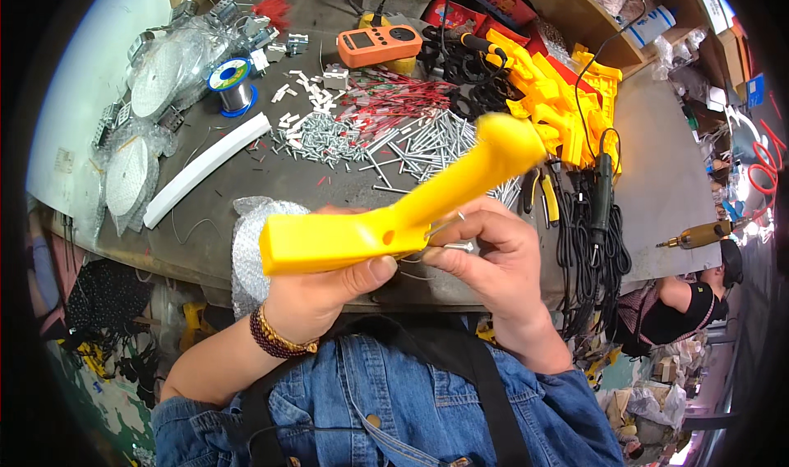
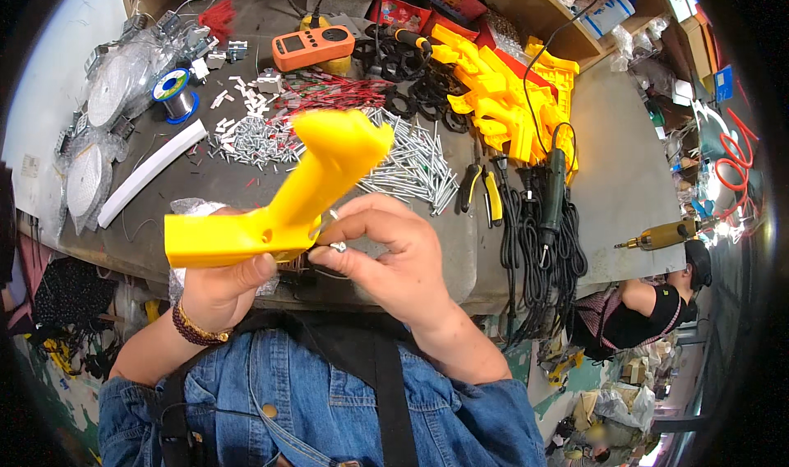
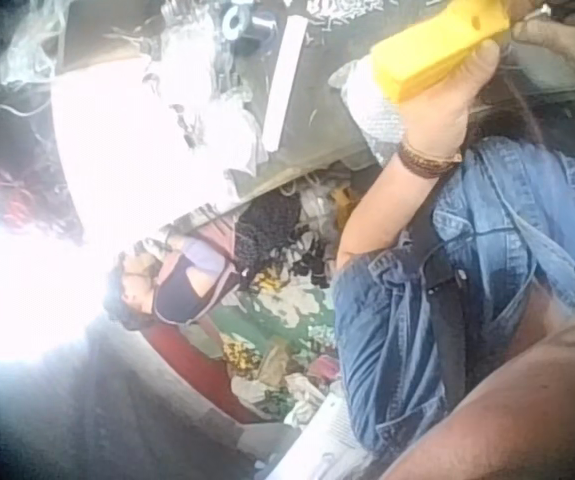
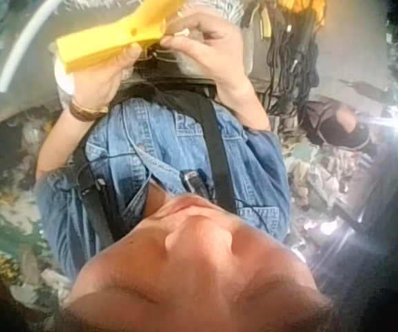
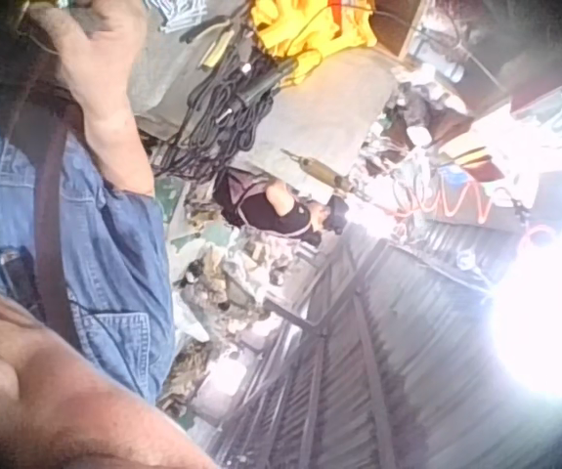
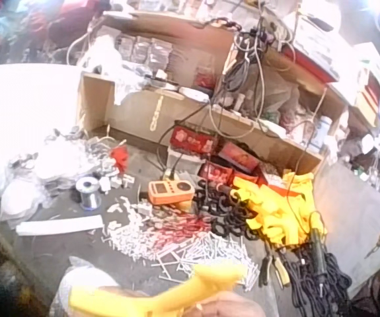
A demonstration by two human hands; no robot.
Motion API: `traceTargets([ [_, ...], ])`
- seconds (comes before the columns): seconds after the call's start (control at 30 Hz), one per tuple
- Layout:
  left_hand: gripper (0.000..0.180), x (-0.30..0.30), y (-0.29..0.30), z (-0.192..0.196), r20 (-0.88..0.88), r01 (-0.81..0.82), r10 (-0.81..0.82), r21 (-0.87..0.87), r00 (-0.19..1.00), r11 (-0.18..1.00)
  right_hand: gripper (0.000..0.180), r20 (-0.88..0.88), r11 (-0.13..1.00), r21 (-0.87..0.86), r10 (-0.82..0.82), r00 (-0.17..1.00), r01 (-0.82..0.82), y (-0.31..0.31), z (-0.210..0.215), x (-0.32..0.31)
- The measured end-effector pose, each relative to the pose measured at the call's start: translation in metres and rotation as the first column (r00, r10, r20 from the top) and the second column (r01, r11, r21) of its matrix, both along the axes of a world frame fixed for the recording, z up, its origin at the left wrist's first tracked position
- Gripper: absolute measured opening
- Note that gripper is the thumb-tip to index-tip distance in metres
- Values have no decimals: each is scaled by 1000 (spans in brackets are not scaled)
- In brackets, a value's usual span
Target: Assembling a yellow trigger handle for a tool, including installing internal wiring and soldering connections.
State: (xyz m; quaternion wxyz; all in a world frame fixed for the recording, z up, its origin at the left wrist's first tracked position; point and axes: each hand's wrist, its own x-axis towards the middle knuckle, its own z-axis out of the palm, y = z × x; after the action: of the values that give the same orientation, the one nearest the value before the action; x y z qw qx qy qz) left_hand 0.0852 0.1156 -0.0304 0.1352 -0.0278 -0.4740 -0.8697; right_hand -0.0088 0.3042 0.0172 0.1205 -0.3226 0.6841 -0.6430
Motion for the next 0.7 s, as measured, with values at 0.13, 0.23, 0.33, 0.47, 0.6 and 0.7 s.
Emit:
traceTargets([
  [0.13,33,0,1,-2,20,64,-66,93,998,994,27,-95,962,-93,-264,960,256,4,8,10],
  [0.23,31,0,5,-3,36,5,-3,-59,999,998,31,-342,979,-69,-203,918,191,3,19,16],
  [0.33,30,-2,3,-8,-114,-12,-24,-305,993,952,29,-600,984,-156,-166,783,89,-9,3,15],
  [0.47,29,-1,6,-5,-92,-14,-19,-342,996,940,26,-653,977,-171,-206,729,123,-7,-2,14],
  [0.6,34,0,3,-9,-52,15,-38,-384,998,923,22,-339,972,25,-213,916,235,7,14,23],
  [0.7,43,4,11,-6,229,33,-3,-126,973,991,28,-590,957,3,-232,773,290,-1,1,20],
])
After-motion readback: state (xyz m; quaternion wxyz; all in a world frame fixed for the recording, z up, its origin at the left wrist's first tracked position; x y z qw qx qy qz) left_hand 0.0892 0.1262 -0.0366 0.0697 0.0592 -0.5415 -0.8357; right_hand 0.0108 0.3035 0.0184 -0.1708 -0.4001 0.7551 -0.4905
